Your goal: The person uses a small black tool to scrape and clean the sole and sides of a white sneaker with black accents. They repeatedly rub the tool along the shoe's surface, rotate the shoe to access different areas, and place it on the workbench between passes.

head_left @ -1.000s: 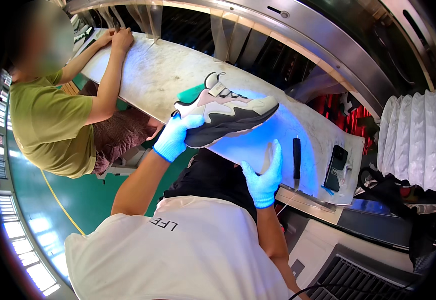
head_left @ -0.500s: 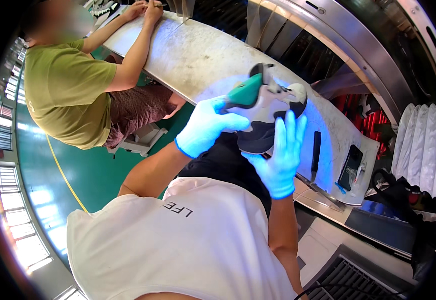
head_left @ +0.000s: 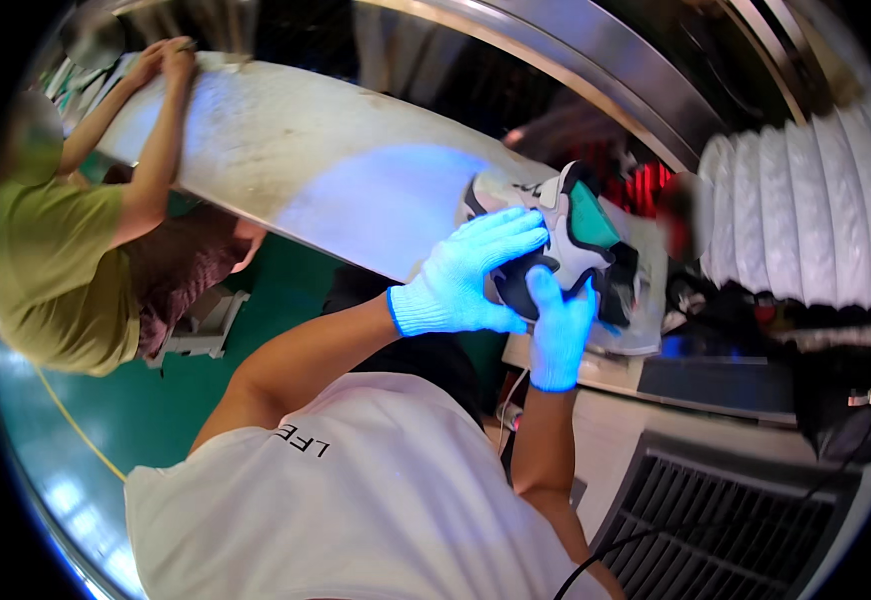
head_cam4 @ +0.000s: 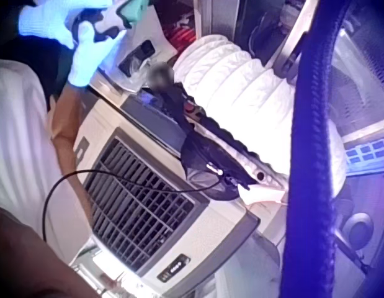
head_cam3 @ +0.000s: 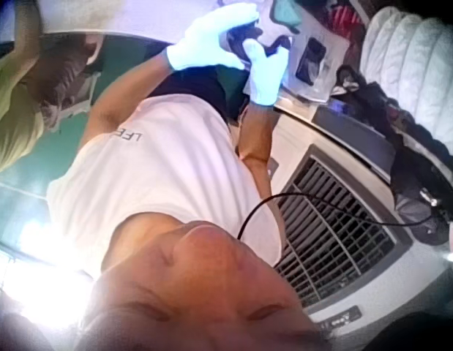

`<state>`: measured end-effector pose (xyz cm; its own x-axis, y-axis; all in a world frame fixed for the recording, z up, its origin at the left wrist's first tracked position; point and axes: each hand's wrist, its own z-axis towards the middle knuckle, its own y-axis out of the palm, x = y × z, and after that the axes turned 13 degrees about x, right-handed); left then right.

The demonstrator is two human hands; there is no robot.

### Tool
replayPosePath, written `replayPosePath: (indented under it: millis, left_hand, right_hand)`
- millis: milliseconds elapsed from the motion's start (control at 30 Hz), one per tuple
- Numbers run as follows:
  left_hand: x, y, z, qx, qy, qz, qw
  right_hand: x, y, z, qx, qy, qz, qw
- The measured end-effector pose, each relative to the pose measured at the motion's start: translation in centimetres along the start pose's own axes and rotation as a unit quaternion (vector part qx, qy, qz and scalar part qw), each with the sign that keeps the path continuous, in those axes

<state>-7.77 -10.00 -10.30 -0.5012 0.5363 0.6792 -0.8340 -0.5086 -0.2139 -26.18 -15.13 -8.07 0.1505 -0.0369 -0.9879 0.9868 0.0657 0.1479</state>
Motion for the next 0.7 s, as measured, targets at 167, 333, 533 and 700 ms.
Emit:
replayPosePath:
  millis: [167,333,533,700]
  left_hand:
    - [1.3,-0.1,-0.2,0.017,-0.127,-0.086,0.988]
    - [-6.4,-7.4,-3.2,0.171,-0.513,-0.419,0.729]
    - [-6.6,-11.2,-0.3,0.309,-0.499,-0.515,0.624]
    - [-4.6,-12.9,-2.9,0.29,-0.453,-0.528,0.657]
  right_hand:
    - [0.7,-3.8,1.7,0.083,0.083,0.111,0.987]
    - [3.3,-3.9,0.9,0.013,0.129,0.191,0.973]
    - [10.3,0.5,4.3,-0.141,0.196,0.19,0.952]
    - [9.5,2.9,4.9,-0.169,0.132,0.134,0.968]
